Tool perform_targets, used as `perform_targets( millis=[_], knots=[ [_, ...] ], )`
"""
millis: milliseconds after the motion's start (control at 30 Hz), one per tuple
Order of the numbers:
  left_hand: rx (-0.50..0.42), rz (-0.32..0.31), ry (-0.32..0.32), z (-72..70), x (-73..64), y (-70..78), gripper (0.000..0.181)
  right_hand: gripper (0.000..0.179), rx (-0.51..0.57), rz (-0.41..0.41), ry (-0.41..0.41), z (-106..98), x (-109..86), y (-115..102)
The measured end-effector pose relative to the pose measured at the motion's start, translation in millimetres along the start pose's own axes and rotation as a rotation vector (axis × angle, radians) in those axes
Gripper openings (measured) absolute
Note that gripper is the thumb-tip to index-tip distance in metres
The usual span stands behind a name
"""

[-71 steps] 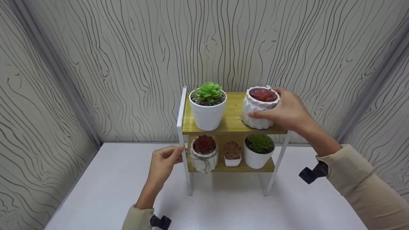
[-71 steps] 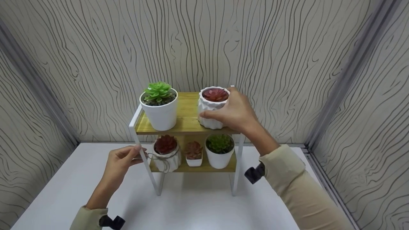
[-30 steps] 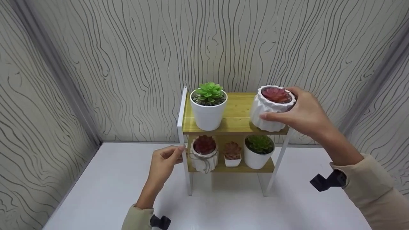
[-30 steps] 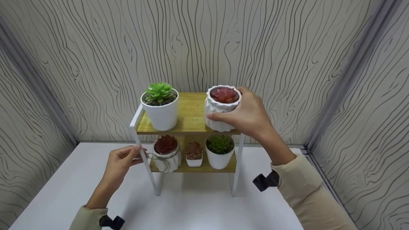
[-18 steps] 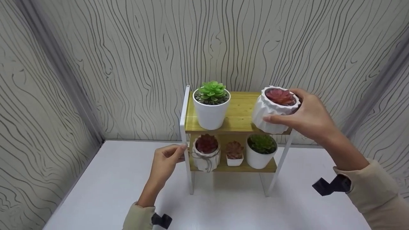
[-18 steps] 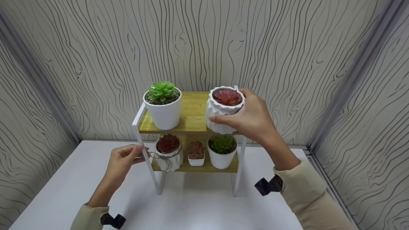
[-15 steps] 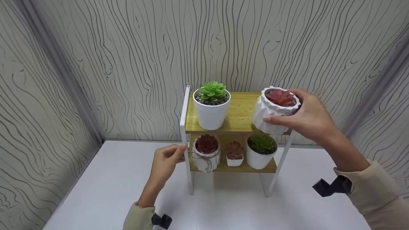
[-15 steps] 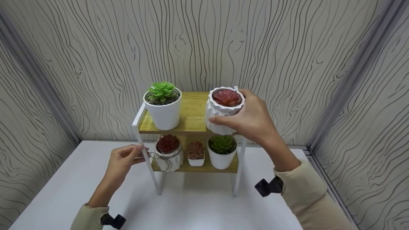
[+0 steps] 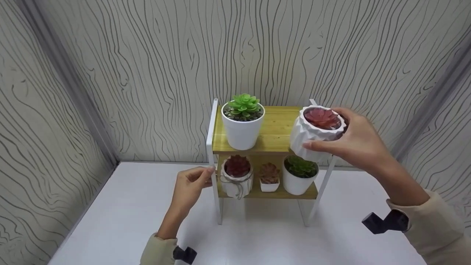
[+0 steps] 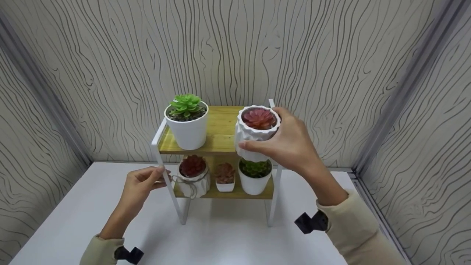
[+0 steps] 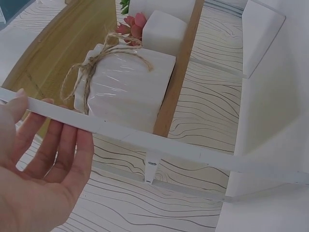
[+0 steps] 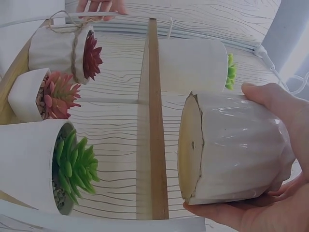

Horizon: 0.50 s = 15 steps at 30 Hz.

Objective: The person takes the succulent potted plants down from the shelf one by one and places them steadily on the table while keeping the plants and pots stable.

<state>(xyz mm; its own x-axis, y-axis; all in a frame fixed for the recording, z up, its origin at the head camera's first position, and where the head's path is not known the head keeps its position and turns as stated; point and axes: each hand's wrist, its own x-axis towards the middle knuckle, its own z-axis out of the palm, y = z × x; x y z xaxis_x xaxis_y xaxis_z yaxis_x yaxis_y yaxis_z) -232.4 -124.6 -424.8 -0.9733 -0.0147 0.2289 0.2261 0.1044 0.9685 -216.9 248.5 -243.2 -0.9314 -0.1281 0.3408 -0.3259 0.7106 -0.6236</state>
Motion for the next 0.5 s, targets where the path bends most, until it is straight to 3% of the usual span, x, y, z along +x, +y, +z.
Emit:
perform_targets(
  millis=[500],
  knots=[
    [0.012,0.001,0.002,0.9,0.0,-0.6,0.029,0.096,-0.026,0.004,-0.003,-3.1,-18.1,0.9]
  ],
)
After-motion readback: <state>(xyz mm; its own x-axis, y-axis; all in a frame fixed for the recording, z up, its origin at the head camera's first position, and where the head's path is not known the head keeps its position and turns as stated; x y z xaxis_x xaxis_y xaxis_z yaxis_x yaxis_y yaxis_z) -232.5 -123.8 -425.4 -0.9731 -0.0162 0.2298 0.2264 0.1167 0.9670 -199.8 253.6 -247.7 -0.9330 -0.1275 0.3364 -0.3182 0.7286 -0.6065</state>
